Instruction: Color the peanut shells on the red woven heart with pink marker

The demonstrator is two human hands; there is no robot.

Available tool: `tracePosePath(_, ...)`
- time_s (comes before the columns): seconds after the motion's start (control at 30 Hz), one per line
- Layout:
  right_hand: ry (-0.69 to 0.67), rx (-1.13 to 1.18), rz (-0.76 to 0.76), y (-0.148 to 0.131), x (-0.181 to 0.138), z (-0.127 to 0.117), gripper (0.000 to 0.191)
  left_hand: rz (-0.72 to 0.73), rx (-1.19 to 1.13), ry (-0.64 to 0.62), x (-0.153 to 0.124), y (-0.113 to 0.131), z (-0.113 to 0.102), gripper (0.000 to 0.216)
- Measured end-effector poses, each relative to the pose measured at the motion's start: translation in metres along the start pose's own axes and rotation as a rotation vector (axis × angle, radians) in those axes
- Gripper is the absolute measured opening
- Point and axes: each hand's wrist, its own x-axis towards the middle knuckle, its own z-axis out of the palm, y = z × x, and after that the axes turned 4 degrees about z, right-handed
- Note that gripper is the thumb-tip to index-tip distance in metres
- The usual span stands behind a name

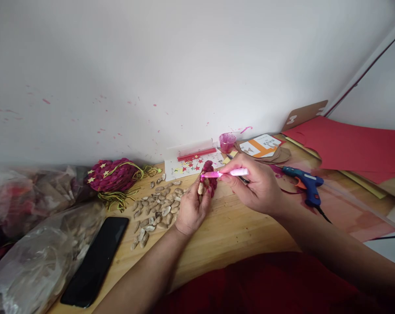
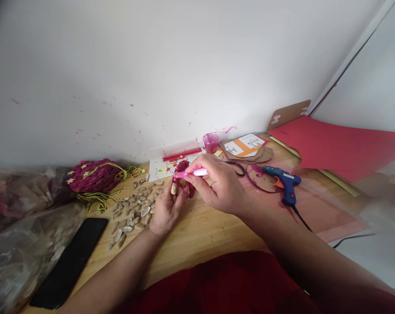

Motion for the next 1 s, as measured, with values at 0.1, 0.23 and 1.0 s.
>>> tracePosePath(0.1,0.0,-0.028,0.021,-0.0027,0.0027,-0.0014,0.006,0.015,0.033,-0.004,0.0004,0.0005,-0.0002,0.031)
tracePosePath(0.23,-0.034,-0.019,-0.013,-0.0047,0.0046,-0.0034,0.006,0.024,0.066,-0.016,0.0003,0.0021,-0.0007,0.028)
tracePosePath(1.0,-0.057,-0.06,-0.028,-0.008,0.0077,-0.0036,0.007,0.014,0.007,-0.025,0.0003,0.0003,-0.0002,0.033)
